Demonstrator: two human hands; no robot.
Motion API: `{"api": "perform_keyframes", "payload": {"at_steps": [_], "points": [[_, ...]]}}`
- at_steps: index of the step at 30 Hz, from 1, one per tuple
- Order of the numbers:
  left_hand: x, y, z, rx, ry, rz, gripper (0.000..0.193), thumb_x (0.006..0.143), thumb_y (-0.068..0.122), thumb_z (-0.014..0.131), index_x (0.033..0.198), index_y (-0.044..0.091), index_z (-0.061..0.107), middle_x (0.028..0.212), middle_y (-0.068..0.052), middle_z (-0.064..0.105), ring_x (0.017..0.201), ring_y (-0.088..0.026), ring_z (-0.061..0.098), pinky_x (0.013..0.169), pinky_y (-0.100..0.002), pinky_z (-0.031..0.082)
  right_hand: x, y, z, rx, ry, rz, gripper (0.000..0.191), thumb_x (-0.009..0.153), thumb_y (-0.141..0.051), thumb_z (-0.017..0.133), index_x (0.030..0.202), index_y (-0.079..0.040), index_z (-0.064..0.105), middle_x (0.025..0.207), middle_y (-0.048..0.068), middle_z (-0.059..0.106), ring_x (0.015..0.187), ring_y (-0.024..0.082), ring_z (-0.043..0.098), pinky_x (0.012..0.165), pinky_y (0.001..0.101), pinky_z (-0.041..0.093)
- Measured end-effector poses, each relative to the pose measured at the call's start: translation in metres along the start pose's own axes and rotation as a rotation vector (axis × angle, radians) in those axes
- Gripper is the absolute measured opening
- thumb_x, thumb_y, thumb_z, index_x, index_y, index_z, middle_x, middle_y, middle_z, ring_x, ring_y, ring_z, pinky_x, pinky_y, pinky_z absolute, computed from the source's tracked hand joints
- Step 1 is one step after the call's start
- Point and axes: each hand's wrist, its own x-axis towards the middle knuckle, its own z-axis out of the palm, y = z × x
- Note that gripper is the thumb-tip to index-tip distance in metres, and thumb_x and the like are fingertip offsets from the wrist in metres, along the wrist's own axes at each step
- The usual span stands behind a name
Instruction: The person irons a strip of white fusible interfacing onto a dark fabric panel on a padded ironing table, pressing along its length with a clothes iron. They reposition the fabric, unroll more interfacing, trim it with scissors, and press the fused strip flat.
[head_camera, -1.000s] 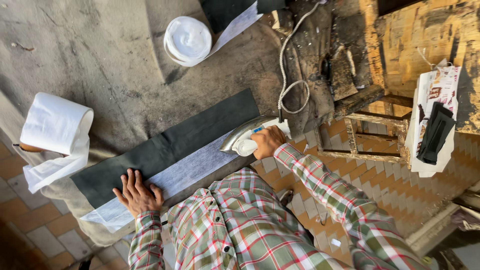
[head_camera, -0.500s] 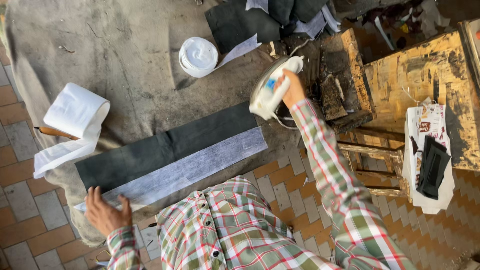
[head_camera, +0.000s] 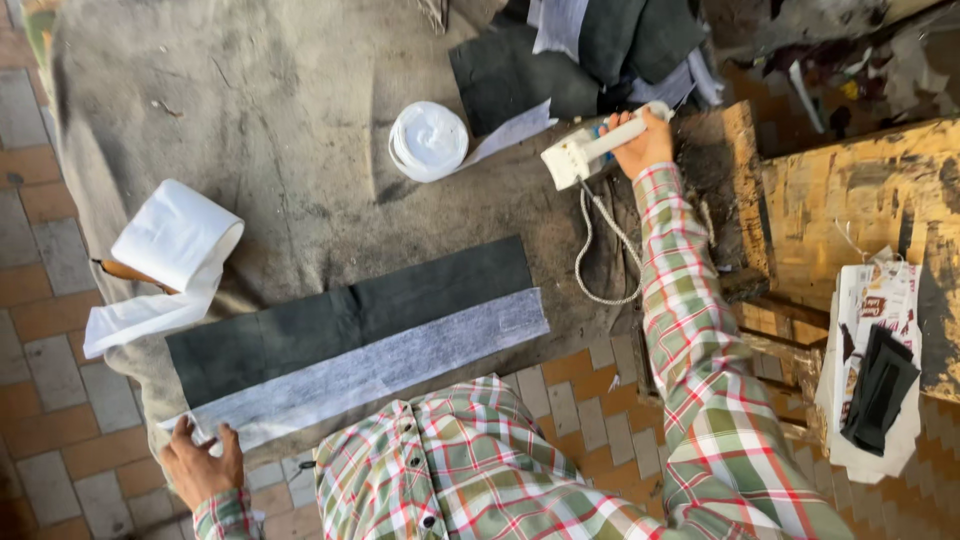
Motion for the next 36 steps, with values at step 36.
{"api": "perform_keyframes", "payload": {"at_steps": [36], "points": [[0.081,-0.001,-0.026,0.136,-0.178,0.211,0.037,0.091,0.035,0.084,0.108,0.006,0.067,0.098,-0.012,0.073,0.099,-0.032,0.066,0.089,-0.047,0.051,-0.175,0.216,-0.113,-1.804,0.150,-0.216,0.071,0.078,-0.030,0.087,0.137,-0.007,0.055,0.104,0.014,0.066,0.109,0.036,0.059,0.098,0.0470,0.046]]}}
